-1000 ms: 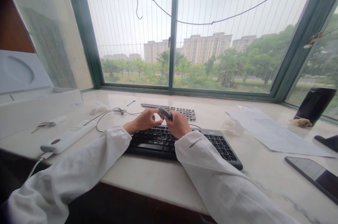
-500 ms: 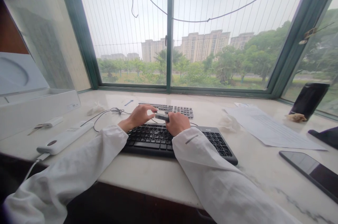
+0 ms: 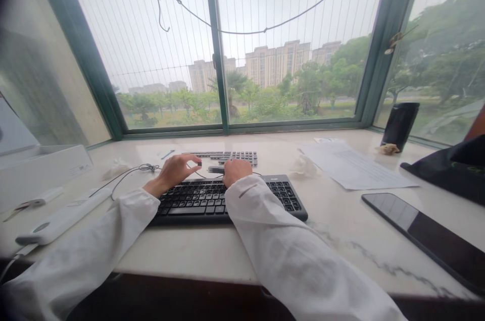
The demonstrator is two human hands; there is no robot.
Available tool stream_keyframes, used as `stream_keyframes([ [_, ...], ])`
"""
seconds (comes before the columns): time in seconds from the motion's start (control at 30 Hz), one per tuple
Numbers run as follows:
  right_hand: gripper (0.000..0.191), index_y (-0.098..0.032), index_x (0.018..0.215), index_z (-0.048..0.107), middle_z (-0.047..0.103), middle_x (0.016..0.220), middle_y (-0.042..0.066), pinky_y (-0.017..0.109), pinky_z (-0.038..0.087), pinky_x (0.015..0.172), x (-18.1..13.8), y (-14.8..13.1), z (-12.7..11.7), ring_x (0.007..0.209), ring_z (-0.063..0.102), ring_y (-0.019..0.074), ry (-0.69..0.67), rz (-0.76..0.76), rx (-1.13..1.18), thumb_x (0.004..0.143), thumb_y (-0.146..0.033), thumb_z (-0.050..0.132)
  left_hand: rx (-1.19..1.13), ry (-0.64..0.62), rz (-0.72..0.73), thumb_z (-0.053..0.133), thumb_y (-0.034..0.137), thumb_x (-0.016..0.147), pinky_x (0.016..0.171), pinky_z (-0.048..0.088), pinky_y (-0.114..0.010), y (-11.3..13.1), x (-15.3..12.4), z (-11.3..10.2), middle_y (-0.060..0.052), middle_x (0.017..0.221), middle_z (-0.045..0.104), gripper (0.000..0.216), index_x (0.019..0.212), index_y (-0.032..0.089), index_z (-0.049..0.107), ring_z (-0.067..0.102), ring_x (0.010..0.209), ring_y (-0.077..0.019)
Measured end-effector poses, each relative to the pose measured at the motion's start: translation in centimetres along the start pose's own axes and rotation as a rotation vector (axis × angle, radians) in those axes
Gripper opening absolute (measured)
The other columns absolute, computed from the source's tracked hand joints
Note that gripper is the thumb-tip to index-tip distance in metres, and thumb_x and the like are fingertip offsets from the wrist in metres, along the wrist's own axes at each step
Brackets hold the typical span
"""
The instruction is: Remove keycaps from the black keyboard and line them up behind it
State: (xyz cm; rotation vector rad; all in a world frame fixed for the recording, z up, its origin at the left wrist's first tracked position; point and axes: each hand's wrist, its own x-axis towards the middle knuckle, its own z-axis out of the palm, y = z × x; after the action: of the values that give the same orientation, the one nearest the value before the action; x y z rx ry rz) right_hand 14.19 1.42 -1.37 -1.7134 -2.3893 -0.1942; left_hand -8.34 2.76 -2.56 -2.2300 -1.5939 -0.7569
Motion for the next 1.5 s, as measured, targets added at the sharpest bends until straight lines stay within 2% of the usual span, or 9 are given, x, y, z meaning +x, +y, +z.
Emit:
stream_keyframes([
  [0.13,0.026,-0.017,0.102,0.069,0.071,0.102,0.015,0.031,0.049,0.075,0.3,0.9,-0.2,0.094,0.067,0.0246,-0.046,0.049,0.014,0.081,-0.024,0.056,0.037,0.008,-0.012,0.063,0.04,0.082,0.08,0.05,-0.03,-0.3,0.2,0.1,0.004,0.103,0.073,0.02,0.097,0.029,0.07,0.068,0.087,-0.0196],
  [0.27,0.027,-0.019,0.105,0.069,0.071,0.104,0.014,0.031,0.049,0.077,0.6,1.6,-0.2,0.095,0.067,0.024,-0.065,0.076,0.023,0.082,-0.026,0.058,0.098,-0.056,-0.015,0.061,0.041,0.082,0.08,0.05,-0.03,-1.1,1.1,0.3,0.004,0.102,0.073,0.019,0.095,0.03,0.07,0.067,0.089,-0.0203],
  [0.4,0.027,-0.021,0.106,0.069,0.07,0.107,0.013,0.03,0.049,0.078,0.8,1.7,-0.2,0.098,0.066,0.0238,-0.075,0.095,0.03,0.082,-0.028,0.059,0.142,-0.173,-0.044,0.059,0.039,0.082,0.077,0.049,-0.029,-2.4,3.1,0.9,0.004,0.1,0.074,0.019,0.097,0.03,0.068,0.067,0.091,-0.0206],
  [0.57,0.027,-0.018,0.105,0.068,0.07,0.107,0.013,0.033,0.05,0.078,0.7,1.7,-0.3,0.096,0.066,0.0244,-0.081,0.093,0.043,0.081,-0.022,0.057,0.195,-0.31,-0.089,0.058,0.039,0.08,0.079,0.047,-0.028,-3.2,5.9,2.3,0.003,0.104,0.072,0.02,0.095,0.032,0.069,0.065,0.095,-0.02],
  [0.87,0.032,-0.017,0.112,0.066,0.068,0.11,0.017,0.034,0.048,0.084,0.3,1.6,-0.4,0.103,0.065,0.0248,-0.095,0.078,0.047,0.082,-0.024,0.058,0.237,-0.384,-0.122,0.06,0.037,0.078,0.082,0.047,-0.031,-3.6,9.4,4.9,-0.002,0.103,0.072,0.022,0.095,0.029,0.071,0.064,0.095,-0.0228],
  [1.0,0.035,-0.018,0.116,0.065,0.067,0.113,0.017,0.034,0.047,0.085,0.4,1.6,-0.4,0.105,0.064,0.0247,-0.105,0.075,0.051,0.082,-0.026,0.058,0.248,-0.409,-0.121,0.06,0.037,0.078,0.084,0.046,-0.031,-3.7,9.9,5.5,-0.003,0.104,0.072,0.023,0.096,0.029,0.071,0.063,0.096,-0.0224],
  [1.2,0.032,-0.019,0.111,0.068,0.069,0.11,0.015,0.033,0.048,0.084,0.4,1.5,-0.5,0.103,0.065,0.0241,-0.112,0.064,0.068,0.081,-0.025,0.059,0.249,-0.439,-0.129,0.06,0.039,0.079,0.083,0.047,-0.03,-3.8,10.0,6.1,-0.003,0.103,0.072,0.022,0.096,0.03,0.071,0.064,0.094,-0.0212],
  [1.5,0.035,-0.018,0.113,0.067,0.07,0.108,0.015,0.036,0.049,0.085,0.5,1.5,-0.3,0.103,0.065,0.0256,-0.109,0.059,0.091,0.079,-0.024,0.06,0.244,-0.436,-0.143,0.059,0.038,0.08,0.084,0.047,-0.031,-3.7,9.9,6.7,-0.002,0.104,0.072,0.022,0.097,0.031,0.071,0.063,0.096,-0.0216],
])
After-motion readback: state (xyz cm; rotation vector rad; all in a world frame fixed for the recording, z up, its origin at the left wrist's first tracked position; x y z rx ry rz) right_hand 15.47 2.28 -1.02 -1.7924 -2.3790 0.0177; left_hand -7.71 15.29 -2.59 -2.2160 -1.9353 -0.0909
